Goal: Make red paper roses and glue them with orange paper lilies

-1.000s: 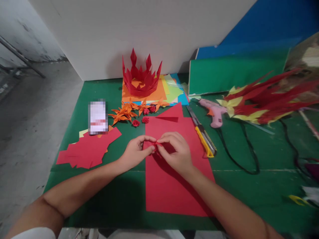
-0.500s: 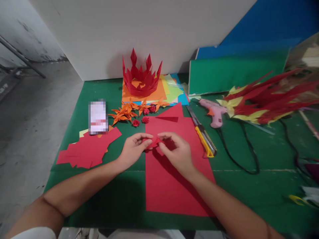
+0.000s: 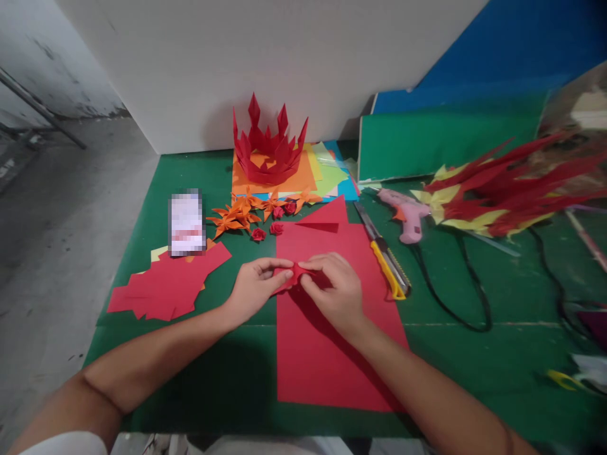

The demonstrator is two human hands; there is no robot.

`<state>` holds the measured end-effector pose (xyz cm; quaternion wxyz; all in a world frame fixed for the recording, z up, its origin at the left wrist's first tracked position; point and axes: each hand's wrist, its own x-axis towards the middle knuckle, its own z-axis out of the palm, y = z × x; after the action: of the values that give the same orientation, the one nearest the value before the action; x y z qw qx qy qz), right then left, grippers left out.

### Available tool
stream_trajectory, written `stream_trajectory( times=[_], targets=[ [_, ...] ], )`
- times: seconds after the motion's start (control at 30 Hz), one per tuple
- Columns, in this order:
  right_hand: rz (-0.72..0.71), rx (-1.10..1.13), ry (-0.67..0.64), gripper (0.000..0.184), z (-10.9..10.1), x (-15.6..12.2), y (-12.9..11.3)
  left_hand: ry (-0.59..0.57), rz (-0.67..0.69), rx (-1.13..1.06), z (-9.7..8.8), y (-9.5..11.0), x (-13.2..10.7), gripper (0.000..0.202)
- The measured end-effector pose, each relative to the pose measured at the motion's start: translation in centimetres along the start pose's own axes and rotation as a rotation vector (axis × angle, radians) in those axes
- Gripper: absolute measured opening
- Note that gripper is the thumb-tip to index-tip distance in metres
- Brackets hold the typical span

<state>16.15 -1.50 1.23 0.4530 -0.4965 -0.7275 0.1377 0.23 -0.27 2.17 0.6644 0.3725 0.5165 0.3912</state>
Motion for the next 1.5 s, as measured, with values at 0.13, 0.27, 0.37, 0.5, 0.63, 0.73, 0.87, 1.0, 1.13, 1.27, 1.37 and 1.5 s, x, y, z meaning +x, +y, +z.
stream_trajectory(
  times=[0.13, 0.27, 0.37, 0.5, 0.63, 0.73, 0.87, 1.0, 1.13, 1.27, 1.37, 1.5],
  targets=[
    [-0.025, -0.015, 0.0, 0.008, -0.09, 0.07, 0.07, -0.026, -0.05, -0.063, 0.04, 0.1, -0.02, 0.042],
    [-0.107, -0.049, -0.047, 0.008, -0.21, 0.17, 0.27, -0.051, -0.043, -0.063, 0.08, 0.03, 0.1, 0.041],
    [-0.174, -0.1, -0.101, 0.008, -0.32, 0.19, 0.42, -0.06, -0.009, -0.008, 0.03, -0.12, 0.25, 0.036],
    [-0.217, -0.127, -0.134, 0.007, -0.36, 0.14, 0.54, -0.067, -0.015, 0.051, -0.11, -0.15, 0.32, 0.03],
    [-0.239, -0.16, -0.155, 0.009, -0.34, 0.07, 0.51, -0.069, -0.031, 0.064, -0.09, 0.12, 0.2, 0.026],
    [-0.259, -0.195, -0.172, 0.011, -0.39, 0.11, 0.3, -0.064, -0.046, 0.056, 0.0, 0.31, 0.13, 0.024],
    [-0.325, -0.261, -0.184, 0.013, -0.56, 0.3, 0.08, -0.06, -0.044, 0.061, -0.01, 0.34, 0.13, 0.025],
    [-0.39, -0.272, -0.162, 0.012, -0.71, 0.48, 0.2, -0.068, -0.053, 0.031, -0.15, 0.22, 0.18, 0.028],
    [-0.381, -0.239, -0.154, 0.012, -0.74, 0.45, 0.31, -0.095, -0.018, 0.042, -0.31, 0.03, 0.26, 0.03],
    [-0.169, -0.079, -0.09, 0.012, -0.46, 0.17, 0.39, -0.082, 0.108, 0.077, -0.36, -0.27, 0.35, 0.029],
    [0.016, 0.019, -0.045, 0.017, -0.18, -0.05, 0.5, -0.081, 0.143, 0.062, -0.35, -0.46, 0.4, 0.04],
    [0.065, 0.028, -0.047, 0.017, -0.08, -0.23, 0.5, -0.089, 0.09, 0.037, -0.38, -0.37, 0.42, 0.033]
  ],
)
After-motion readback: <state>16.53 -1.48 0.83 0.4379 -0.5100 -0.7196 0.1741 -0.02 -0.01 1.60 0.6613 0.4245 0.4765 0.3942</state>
